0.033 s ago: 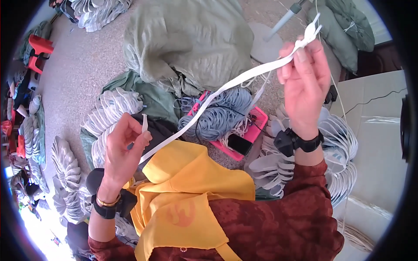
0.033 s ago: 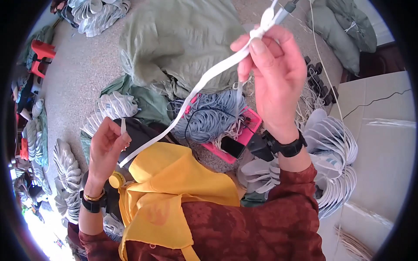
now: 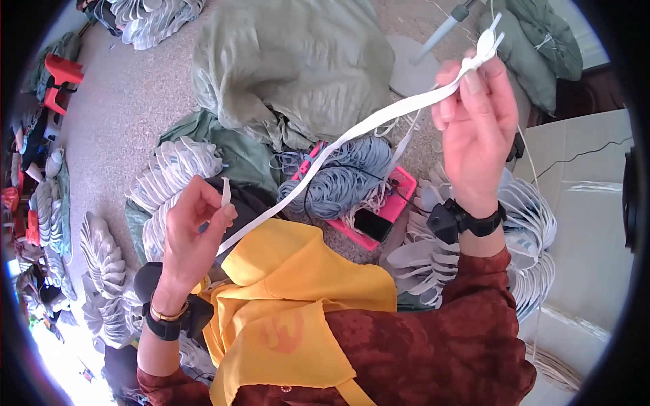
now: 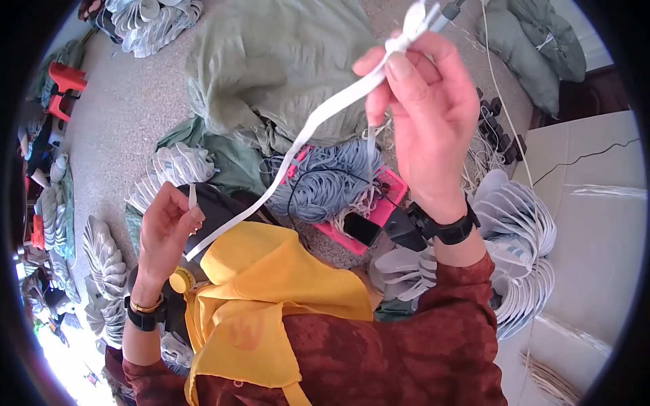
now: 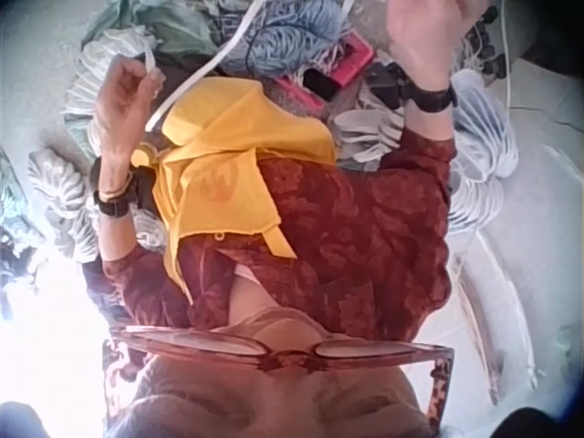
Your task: Gather, stack, and tie bunches of white shoe components in a manufacturing setting.
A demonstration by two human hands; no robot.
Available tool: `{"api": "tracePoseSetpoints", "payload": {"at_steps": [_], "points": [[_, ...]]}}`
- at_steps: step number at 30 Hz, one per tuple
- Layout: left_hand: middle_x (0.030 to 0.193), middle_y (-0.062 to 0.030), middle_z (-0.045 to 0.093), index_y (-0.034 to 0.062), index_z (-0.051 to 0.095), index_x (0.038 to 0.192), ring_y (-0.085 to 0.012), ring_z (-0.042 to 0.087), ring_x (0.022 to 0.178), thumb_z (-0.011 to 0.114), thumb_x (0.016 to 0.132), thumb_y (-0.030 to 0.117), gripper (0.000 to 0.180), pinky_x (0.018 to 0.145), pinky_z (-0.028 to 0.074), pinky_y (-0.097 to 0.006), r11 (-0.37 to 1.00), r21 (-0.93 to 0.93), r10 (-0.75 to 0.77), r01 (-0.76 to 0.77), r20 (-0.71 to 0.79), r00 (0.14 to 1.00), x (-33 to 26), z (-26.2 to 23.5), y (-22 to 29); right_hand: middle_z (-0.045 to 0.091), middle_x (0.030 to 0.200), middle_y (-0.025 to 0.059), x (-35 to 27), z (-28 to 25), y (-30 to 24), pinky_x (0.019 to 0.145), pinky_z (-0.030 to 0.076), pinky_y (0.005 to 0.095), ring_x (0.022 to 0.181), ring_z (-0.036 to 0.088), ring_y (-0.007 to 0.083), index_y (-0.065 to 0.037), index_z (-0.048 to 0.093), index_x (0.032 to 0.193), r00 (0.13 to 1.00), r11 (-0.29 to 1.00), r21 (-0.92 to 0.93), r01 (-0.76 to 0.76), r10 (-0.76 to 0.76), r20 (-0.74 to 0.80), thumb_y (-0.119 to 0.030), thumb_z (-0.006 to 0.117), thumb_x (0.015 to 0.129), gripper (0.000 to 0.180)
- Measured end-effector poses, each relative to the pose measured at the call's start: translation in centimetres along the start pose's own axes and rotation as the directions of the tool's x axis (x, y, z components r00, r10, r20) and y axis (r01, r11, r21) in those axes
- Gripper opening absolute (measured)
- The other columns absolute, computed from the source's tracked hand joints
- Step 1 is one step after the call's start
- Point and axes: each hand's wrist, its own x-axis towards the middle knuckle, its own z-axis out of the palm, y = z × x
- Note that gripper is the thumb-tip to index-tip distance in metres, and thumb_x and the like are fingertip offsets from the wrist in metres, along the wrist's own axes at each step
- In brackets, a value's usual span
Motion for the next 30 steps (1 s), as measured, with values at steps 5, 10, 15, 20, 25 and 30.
{"api": "tracePoseSetpoints", "payload": {"at_steps": [5, 10, 15, 20, 25, 30], "points": [[0.081, -0.0025, 0.060, 0.0037, 0.046, 0.089, -0.0075, 0.056, 0.075, 0.061, 0.093, 0.005, 0.015, 0.069, 0.047, -0.022, 1.000, -0.002, 0.011, -0.011, 0.021, 1.000, 0.6, 0.4, 0.2, 0.061, 0.097, 0.0119, 0.8, 2.0, -1.4, 0.054, 0.040, 0.0228, 0.064, 0.049, 0.0083, 0.001, 0.047, 0.128, 0.978, 0.993, 0.096, -0.074, 0.053, 0.202, -0.014, 0.047, 0.101, 0.030], [0.110, -0.0092, 0.060, 0.0017, 0.049, 0.105, -0.0131, 0.060, 0.097, 0.068, 0.086, 0.000, 0.028, 0.082, 0.052, -0.029, 0.964, 0.184, 0.191, -0.194, 0.035, 0.981, 0.8, 1.5, 1.9, 0.068, 0.095, 0.0199, 0.9, 6.5, -2.6, 0.065, 0.056, 0.0280, 0.072, 0.067, 0.0169, 0.001, 0.053, 0.111, 0.853, 0.850, 0.268, -0.453, 0.326, 0.408, 0.001, 0.058, 0.094, 0.018], [0.129, -0.0141, 0.049, 0.0029, 0.037, 0.128, -0.0222, 0.049, 0.123, 0.071, 0.088, 0.006, 0.053, 0.107, 0.036, -0.041, 0.934, -0.199, 0.327, -0.297, 0.140, 0.934, 0.3, 2.8, 4.8, 0.068, 0.089, 0.0148, 0.1, 9.4, -0.8, 0.064, 0.056, 0.0252, 0.074, 0.069, 0.0177, 0.003, 0.054, 0.108, 0.815, 0.830, 0.276, -0.485, 0.314, 0.487, 0.007, 0.059, 0.091, 0.017], [0.112, -0.0087, 0.055, 0.0014, 0.039, 0.123, -0.0180, 0.054, 0.111, 0.064, 0.093, 0.008, 0.040, 0.100, 0.040, -0.034, 0.789, -0.606, 0.279, -0.098, 0.210, 0.937, -0.2, 3.2, 5.8, 0.068, 0.097, 0.0229, 0.5, 8.1, 0.2, 0.062, 0.056, 0.0270, 0.068, 0.069, 0.0197, 0.002, 0.050, 0.115, 0.828, 0.900, 0.141, -0.413, 0.306, 0.470, -0.006, 0.055, 0.097, 0.020], [0.094, -0.0056, 0.060, 0.0006, 0.048, 0.114, -0.0142, 0.059, 0.086, 0.054, 0.100, 0.033, 0.036, 0.089, 0.045, -0.031, 0.873, -0.480, 0.139, 0.091, 0.422, 0.896, 0.0, 2.6, 5.0, 0.066, 0.103, 0.0234, 1.3, 4.0, 1.0, 0.068, 0.058, 0.0295, 0.076, 0.069, 0.0203, 0.004, 0.047, 0.118, 0.791, 0.786, 0.256, -0.563, 0.422, 0.443, -0.001, 0.050, 0.099, 0.020], [0.083, -0.0027, 0.052, -0.0019, 0.055, 0.107, -0.0109, 0.046, 0.075, 0.044, 0.104, 0.037, 0.040, 0.075, 0.038, -0.027, 0.933, -0.355, 0.112, 0.064, 0.454, 0.884, 0.2, 3.6, 5.4, 0.065, 0.100, 0.0128, 1.0, 2.0, 2.0, 0.057, 0.046, 0.0227, 0.065, 0.056, 0.0085, -0.001, 0.052, 0.119, 0.901, 0.938, 0.019, -0.346, 0.326, 0.285, -0.014, 0.047, 0.102, 0.022]]}}
